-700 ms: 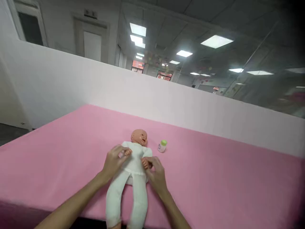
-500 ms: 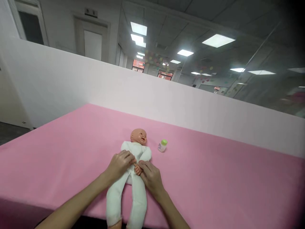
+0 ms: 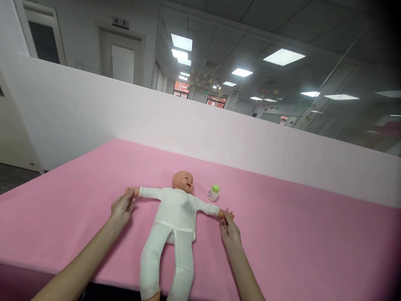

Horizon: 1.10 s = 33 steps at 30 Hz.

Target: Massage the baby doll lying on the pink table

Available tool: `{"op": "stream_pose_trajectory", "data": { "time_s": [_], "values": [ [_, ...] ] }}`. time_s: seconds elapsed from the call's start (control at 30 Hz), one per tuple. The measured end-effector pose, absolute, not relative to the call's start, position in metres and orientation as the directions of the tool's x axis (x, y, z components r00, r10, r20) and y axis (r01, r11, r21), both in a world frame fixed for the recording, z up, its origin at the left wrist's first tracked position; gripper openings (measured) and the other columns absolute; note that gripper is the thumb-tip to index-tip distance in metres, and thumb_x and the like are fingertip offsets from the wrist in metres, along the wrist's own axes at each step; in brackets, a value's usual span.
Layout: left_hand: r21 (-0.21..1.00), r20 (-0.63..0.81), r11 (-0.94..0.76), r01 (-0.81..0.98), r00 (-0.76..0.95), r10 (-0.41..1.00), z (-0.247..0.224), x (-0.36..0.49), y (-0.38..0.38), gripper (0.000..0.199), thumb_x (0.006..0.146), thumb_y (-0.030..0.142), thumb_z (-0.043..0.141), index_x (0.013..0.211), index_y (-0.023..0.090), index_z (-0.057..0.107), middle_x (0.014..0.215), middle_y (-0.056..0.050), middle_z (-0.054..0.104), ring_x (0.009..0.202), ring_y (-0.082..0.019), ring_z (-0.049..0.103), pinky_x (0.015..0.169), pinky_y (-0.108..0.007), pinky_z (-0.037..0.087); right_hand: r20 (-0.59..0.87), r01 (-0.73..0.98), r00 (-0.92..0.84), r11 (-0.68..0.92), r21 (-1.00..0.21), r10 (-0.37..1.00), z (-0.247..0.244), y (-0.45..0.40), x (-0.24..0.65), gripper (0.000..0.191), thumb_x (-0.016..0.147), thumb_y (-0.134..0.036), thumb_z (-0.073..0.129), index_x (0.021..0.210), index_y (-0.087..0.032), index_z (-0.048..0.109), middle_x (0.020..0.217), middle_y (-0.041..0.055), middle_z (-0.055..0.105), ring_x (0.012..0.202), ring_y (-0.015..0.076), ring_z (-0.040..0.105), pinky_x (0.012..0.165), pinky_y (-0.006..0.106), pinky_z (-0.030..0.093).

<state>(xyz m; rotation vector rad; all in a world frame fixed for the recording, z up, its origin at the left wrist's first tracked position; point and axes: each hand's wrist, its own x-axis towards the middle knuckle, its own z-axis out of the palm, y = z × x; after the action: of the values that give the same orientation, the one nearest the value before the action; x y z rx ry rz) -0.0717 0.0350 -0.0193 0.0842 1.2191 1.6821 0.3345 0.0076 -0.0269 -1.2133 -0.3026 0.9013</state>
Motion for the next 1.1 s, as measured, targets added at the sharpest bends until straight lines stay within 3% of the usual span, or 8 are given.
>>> {"op": "stream_pose_trajectory", "data": {
  "time_s": [0.13, 0.33, 0.47, 0.57, 0.67, 0.77, 0.9, 1.1],
  "values": [
    [0.859, -0.27, -0.061, -0.509, -0.551, 0.79, -0.006, -0.061, 0.029, 0.03, 0.067, 0.03, 0.092, 0.089, 0.017, 0.076, 0.085, 0.0, 0.069, 0.066, -0.01, 0.056, 0.057, -0.024, 0.043, -0.099, -0.31, 0.623, 0.129, -0.942, 0.776, -0.015, 0.005, 0.326, 0.034, 0.064, -0.039, 0.09, 0.082, -0.02, 0.069, 0.071, -0.001, 0.064, 0.062, 0.0139, 0.058, 0.062, 0.027, 0.056],
    [0.937, 0.345, -0.339, 0.085, -0.377, 0.86, 0.018, -0.018, 0.011, 0.026, 0.079, 0.041, 0.083, 0.094, 0.021, 0.077, 0.097, -0.006, 0.076, 0.091, -0.022, 0.069, 0.065, -0.028, 0.05, 0.411, 0.197, 0.405, 0.36, -0.912, 0.817, 0.011, -0.016, 0.272, 0.032, 0.079, -0.043, 0.084, 0.097, -0.02, 0.07, 0.097, 0.0057, 0.072, 0.083, 0.0199, 0.067, 0.073, 0.031, 0.057],
    [0.652, 0.658, -0.594, 0.472, 0.037, 0.752, -0.003, 0.007, 0.001, 0.01, 0.095, 0.03, 0.069, 0.096, 0.024, 0.075, 0.09, -0.003, 0.074, 0.08, -0.017, 0.067, 0.062, -0.026, 0.044, 0.634, 0.536, -0.151, 0.601, -0.592, 0.759, -0.002, -0.03, 0.242, 0.007, 0.094, -0.025, 0.068, 0.099, -0.023, 0.072, 0.093, 0.0051, 0.071, 0.081, 0.0191, 0.066, 0.072, 0.031, 0.054],
    [0.327, 0.741, -0.722, 0.61, 0.309, 0.596, -0.018, 0.015, -0.003, 0.019, 0.1, 0.016, 0.057, 0.094, 0.023, 0.073, 0.086, -0.002, 0.073, 0.076, -0.015, 0.064, 0.058, -0.025, 0.036, 0.639, 0.585, -0.365, 0.7, -0.409, 0.678, -0.015, -0.034, 0.234, 0.021, 0.095, -0.013, 0.058, 0.104, -0.024, 0.073, 0.1, 0.0064, 0.074, 0.087, 0.0205, 0.069, 0.074, 0.031, 0.054],
    [0.304, 0.742, -0.719, 0.625, 0.318, 0.591, -0.017, 0.012, -0.004, 0.019, 0.101, 0.017, 0.057, 0.093, 0.023, 0.073, 0.086, -0.003, 0.073, 0.076, -0.015, 0.065, 0.057, -0.025, 0.036, 0.646, 0.558, -0.307, 0.682, -0.473, 0.699, -0.013, -0.031, 0.241, 0.017, 0.095, -0.016, 0.062, 0.104, -0.024, 0.073, 0.1, 0.0067, 0.073, 0.089, 0.0209, 0.069, 0.075, 0.031, 0.055],
    [0.589, 0.666, -0.601, 0.54, 0.097, 0.74, -0.004, -0.001, 0.0, 0.011, 0.097, 0.03, 0.066, 0.094, 0.025, 0.075, 0.087, -0.002, 0.074, 0.078, -0.017, 0.066, 0.063, -0.026, 0.043, 0.607, 0.46, 0.047, 0.522, -0.718, 0.793, 0.0, -0.022, 0.261, 0.015, 0.087, -0.033, 0.077, 0.095, -0.021, 0.072, 0.091, 0.0052, 0.071, 0.079, 0.0195, 0.066, 0.07, 0.031, 0.054],
    [0.936, 0.352, -0.318, 0.153, -0.369, 0.86, 0.008, -0.028, 0.011, 0.022, 0.081, 0.041, 0.081, 0.093, 0.023, 0.076, 0.096, -0.006, 0.076, 0.089, -0.022, 0.069, 0.067, -0.029, 0.049, 0.281, 0.094, 0.495, 0.271, -0.958, 0.823, 0.006, -0.008, 0.301, 0.042, 0.065, -0.047, 0.091, 0.086, -0.018, 0.069, 0.087, 0.0048, 0.072, 0.075, 0.0194, 0.065, 0.065, 0.03, 0.054],
    [0.894, -0.242, -0.019, -0.448, -0.518, 0.821, -0.008, -0.058, 0.029, 0.041, 0.06, 0.036, 0.093, 0.093, 0.017, 0.076, 0.089, -0.003, 0.071, 0.067, -0.012, 0.058, 0.057, -0.027, 0.042, -0.032, -0.207, 0.599, 0.116, -0.971, 0.8, -0.026, 0.001, 0.338, 0.044, 0.058, -0.048, 0.092, 0.083, -0.018, 0.072, 0.069, 0.0002, 0.066, 0.058, 0.0144, 0.058, 0.058, 0.028, 0.055]
  ]
}}
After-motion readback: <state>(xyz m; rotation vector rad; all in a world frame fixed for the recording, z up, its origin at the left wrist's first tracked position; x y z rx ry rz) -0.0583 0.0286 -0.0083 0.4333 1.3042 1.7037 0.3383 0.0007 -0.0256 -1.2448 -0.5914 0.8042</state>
